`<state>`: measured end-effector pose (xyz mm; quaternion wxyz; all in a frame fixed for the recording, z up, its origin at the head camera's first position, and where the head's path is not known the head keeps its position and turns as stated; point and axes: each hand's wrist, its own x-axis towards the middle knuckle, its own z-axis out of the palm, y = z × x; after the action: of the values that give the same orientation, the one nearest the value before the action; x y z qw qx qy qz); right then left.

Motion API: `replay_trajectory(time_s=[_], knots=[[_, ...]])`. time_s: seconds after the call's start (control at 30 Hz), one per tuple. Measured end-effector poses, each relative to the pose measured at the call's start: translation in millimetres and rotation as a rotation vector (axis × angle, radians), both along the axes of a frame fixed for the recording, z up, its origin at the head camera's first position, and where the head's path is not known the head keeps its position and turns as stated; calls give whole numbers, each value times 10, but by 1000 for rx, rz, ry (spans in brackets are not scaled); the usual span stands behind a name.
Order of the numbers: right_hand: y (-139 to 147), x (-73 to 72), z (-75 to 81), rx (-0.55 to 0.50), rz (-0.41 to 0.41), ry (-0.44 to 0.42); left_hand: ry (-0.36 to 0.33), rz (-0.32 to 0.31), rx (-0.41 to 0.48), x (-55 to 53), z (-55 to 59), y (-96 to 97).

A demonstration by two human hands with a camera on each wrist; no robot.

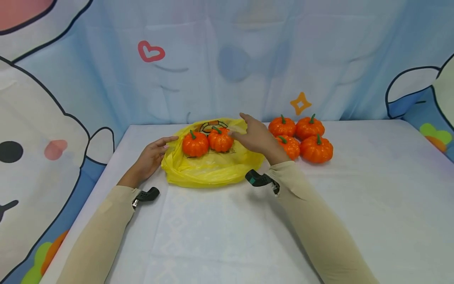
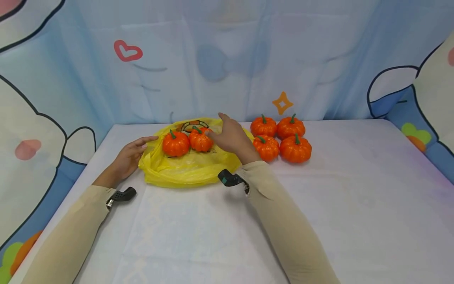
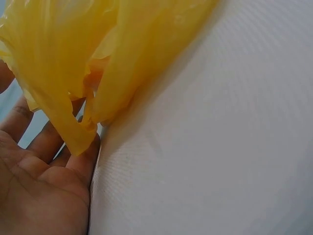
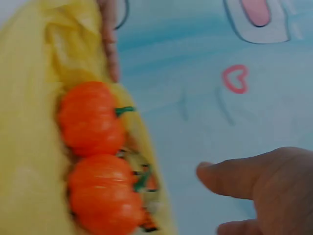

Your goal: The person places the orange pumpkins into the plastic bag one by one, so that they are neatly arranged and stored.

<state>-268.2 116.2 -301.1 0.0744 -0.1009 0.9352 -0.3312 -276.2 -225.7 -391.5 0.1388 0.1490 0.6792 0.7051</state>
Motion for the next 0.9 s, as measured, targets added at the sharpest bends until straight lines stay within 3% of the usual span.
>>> replay_trajectory(time_s=[0.23, 0.37, 0.47, 0.6, 0.63, 0.73, 0.8, 0.9], knots=[[543, 116, 407, 42, 54, 6, 0, 8, 3, -5, 6, 19], [1077, 80, 407, 30, 78, 76, -4, 0, 9, -7, 6, 33], [1440, 22, 284, -31, -35, 127, -7, 4, 11, -4, 3, 31], [1790, -106, 17, -210, -325, 216, -6, 8, 7, 1, -2, 25], [1855, -157, -66, -266, -407, 217, -6, 8, 7, 3, -3, 24], [1979, -257, -282, -377, -544, 182, -5, 9, 5, 10, -1, 22], [2023, -306, -402, -405, -561, 103, -7, 12, 7, 15, 0, 15], [2049, -331, -509, -390, -500, -6, -6, 13, 5, 17, 5, 11]])
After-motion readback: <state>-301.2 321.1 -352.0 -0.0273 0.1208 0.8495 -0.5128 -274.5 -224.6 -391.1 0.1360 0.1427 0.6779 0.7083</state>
